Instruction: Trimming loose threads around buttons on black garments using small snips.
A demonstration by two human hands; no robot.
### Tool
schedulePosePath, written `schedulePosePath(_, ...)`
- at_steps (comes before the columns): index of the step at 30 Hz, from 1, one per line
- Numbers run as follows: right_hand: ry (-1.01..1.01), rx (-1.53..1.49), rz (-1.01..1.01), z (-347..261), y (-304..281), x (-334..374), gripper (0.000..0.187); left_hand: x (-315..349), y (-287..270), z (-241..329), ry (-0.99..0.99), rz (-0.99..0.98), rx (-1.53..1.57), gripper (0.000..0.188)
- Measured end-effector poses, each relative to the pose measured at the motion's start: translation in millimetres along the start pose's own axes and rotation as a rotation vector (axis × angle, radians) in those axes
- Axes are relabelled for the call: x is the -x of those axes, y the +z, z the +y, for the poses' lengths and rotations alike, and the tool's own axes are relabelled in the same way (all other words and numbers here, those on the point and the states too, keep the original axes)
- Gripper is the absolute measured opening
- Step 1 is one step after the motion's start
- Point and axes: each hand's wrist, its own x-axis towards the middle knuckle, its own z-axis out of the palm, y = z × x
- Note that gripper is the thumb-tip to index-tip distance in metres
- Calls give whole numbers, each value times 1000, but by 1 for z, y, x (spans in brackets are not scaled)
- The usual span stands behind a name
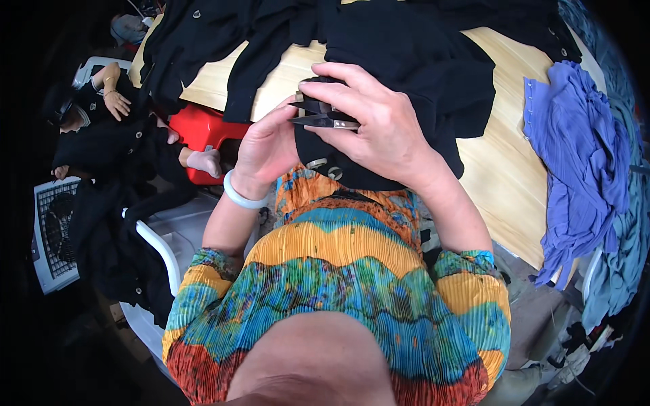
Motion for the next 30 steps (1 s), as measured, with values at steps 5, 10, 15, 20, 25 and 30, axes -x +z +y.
schedulePosePath(5, -119, 47, 138, 12, 3, 1, 30, -1, 2, 2, 89, 71, -244, 28)
schedulePosePath(10, -192, 185, 153, 5, -6, 6, 27, -2, 11, 11, 22, 77, -373, 16)
schedulePosePath(15, -218, 245, 177, 9, -12, 3, 27, -8, 15, 16, -30, -17, -409, 14)
schedulePosePath(20, -61, 266, 367, 16, -32, 5, 23, -7, 16, 7, 24, -23, -280, 20)
schedulePosePath(25, 261, -219, 321, 3, -24, 34, 37, -2, 12, -1, 86, 1, -227, 24)
schedulePosePath(30, 330, -229, 139, -27, -13, 49, 26, 0, 6, -4, 172, 4, -186, 25)
